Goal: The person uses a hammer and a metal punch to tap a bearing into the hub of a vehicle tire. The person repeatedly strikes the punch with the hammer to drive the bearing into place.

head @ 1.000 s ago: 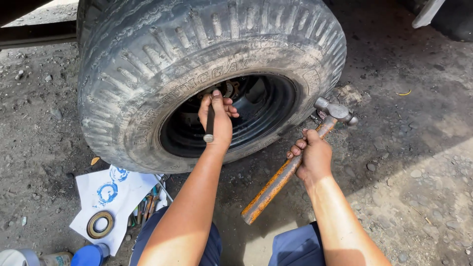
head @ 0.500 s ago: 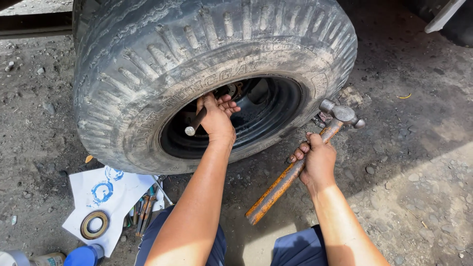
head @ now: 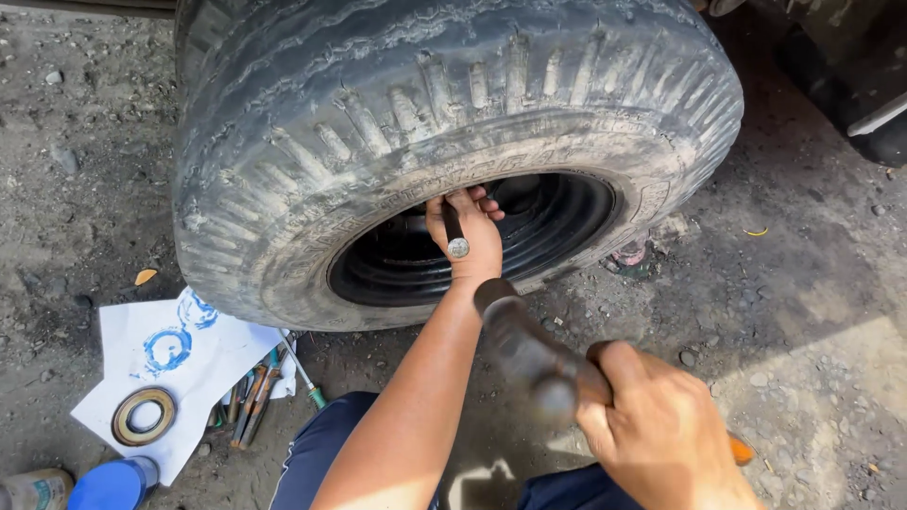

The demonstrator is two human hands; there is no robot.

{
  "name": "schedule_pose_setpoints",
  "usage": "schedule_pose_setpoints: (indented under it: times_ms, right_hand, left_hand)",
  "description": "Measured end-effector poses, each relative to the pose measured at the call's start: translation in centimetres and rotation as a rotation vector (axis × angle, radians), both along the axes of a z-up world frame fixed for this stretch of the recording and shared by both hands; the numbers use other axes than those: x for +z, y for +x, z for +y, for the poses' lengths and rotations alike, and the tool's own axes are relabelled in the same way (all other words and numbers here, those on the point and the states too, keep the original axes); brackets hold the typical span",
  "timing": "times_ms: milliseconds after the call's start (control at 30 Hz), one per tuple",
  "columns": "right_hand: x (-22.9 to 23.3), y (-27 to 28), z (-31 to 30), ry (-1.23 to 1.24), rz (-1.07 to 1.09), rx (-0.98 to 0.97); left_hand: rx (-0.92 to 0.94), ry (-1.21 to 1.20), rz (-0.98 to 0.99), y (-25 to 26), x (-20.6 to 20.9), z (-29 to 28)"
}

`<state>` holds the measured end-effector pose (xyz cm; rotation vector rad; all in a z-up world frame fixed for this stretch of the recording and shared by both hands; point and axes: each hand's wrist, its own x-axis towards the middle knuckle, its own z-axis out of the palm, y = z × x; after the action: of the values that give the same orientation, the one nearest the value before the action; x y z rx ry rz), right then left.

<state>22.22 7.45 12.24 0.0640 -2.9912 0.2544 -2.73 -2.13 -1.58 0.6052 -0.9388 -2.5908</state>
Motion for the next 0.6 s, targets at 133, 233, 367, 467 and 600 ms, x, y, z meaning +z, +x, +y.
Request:
schedule_pose_setpoints:
  times_ms: [133, 233, 367, 467, 600]
  right_hand:
    - [4.8, 0.9, -5.3, -0.159, 0.324, 0.196]
    - [3.6, -2.6, -5.7, 0.05, 0.062, 0.075]
    - [3.2, -1.5, -5.3, 0.122, -0.045, 0.145]
    - [4.4, 2.5, -7.8, 0.181, 0.464, 0.075]
    - [4.1, 0.4, -6.1, 0.114, 0.408, 0.023]
  left_hand:
    - [0.011, 0.016, 0.008, -0.5, -0.2, 0.3]
    - [-0.428, 0.369, 0.449, -7.8, -15.3, -0.6]
    - [-0.197, 0.62, 0.297, -3.8, -8.8, 1.4]
    - [-0.025, 0.104, -0.048, -0.5, 0.0, 1.0]
    - [-0.013, 0.103, -0.015, -0.9, -1.6, 1.9]
